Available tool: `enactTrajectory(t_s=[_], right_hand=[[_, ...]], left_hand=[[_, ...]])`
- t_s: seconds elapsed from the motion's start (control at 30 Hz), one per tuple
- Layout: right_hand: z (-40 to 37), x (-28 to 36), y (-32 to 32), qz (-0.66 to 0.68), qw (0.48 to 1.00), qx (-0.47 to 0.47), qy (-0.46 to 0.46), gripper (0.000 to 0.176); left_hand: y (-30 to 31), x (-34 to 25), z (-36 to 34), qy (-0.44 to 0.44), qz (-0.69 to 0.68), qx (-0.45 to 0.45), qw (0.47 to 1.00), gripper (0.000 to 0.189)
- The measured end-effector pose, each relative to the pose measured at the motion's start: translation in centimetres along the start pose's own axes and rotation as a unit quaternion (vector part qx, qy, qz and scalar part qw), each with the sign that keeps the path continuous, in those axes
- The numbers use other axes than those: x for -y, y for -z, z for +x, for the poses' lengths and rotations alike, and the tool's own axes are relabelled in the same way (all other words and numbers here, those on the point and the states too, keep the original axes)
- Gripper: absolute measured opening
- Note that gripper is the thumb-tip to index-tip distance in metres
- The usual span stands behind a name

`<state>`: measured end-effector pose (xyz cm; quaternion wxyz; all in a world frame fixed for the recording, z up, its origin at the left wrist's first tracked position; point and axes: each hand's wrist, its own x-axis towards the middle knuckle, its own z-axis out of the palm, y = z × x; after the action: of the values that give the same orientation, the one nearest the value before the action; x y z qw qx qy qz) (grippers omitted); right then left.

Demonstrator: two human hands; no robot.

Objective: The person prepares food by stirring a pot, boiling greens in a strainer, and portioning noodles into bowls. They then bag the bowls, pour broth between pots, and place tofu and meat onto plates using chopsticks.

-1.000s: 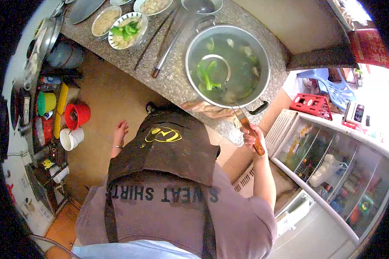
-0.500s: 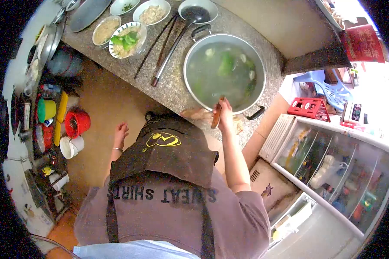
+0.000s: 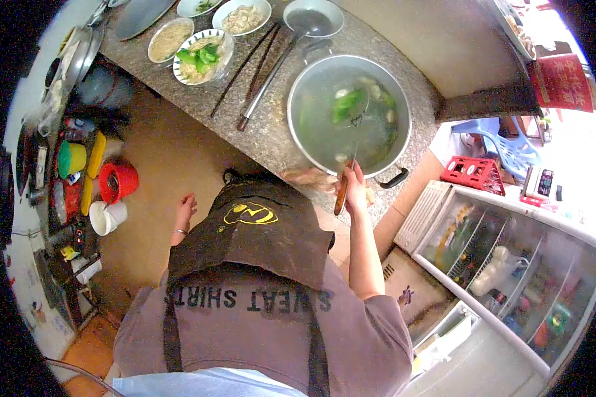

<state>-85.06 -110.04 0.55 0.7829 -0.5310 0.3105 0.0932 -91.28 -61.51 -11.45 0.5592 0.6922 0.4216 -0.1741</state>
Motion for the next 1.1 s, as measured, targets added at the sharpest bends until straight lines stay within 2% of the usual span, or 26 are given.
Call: enactTrajectory(t_s=[0.23,0.3,0.4,0.47,0.57,0.6,0.63,0.7,0.77,0.83,0.97,1.03,1.1], right_hand=[[1.0,-0.7,2.4,0.098,0.993,-0.067,-0.017,0.02],[0.5,-1.3,1.8,0.074,0.996,-0.05,-0.017,0.02],[-0.7,-1.4,1.4,0.107,0.991,-0.061,-0.045,0.017],[-1.3,-2.0,1.8,0.233,0.972,0.025,-0.031,0.013],[-2.4,-1.7,1.8,0.226,0.974,0.002,-0.019,0.012],[-2.6,-1.4,1.7,0.166,0.985,-0.048,-0.025,0.016],[-3.1,-0.6,1.1,0.166,0.985,-0.048,-0.024,0.016],[-4.0,0.8,0.0,0.056,0.993,-0.105,-0.019,0.022],[-3.8,0.0,0.9,0.008,0.994,-0.11,-0.004,0.028],[-4.0,0.1,0.9,-0.096,0.985,-0.142,0.023,0.029],[-4.4,1.7,2.8,0.05,0.993,-0.107,0.014,0.022],[-4.4,1.8,4.3,0.216,0.976,-0.021,0.003,0.015],[-5.4,2.4,4.4,0.261,0.965,0.021,0.014,0.017]], left_hand=[[-0.7,-1.3,0.0,-0.017,0.008,0.009,1.0,0.031],[-0.6,-1.2,0.2,-0.016,0.015,0.019,1.0,0.03],[-0.8,-1.3,-0.1,-0.015,0.018,0.004,1.0,0.029],[-0.8,-1.4,-0.4,-0.014,0.017,0.003,1.0,0.029],[-0.7,-1.1,0.0,-0.011,0.015,0.004,1.0,0.029],[-0.7,-0.9,0.1,-0.01,0.016,0.007,1.0,0.029],[-0.7,-0.9,0.1,-0.01,0.016,0.008,1.0,0.029],[-0.7,-1.0,0.2,-0.011,0.02,0.009,1.0,0.03],[-0.8,-1.1,0.2,-0.012,0.019,0.008,1.0,0.03],[-0.9,-1.0,0.3,-0.012,0.017,0.008,1.0,0.031],[-0.8,-1.0,0.0,-0.015,0.018,0.015,1.0,0.031],[-0.8,-1.0,0.1,-0.019,0.013,0.023,0.999,0.031],[-0.9,-0.9,0.3,-0.023,0.016,0.02,0.999,0.031]])
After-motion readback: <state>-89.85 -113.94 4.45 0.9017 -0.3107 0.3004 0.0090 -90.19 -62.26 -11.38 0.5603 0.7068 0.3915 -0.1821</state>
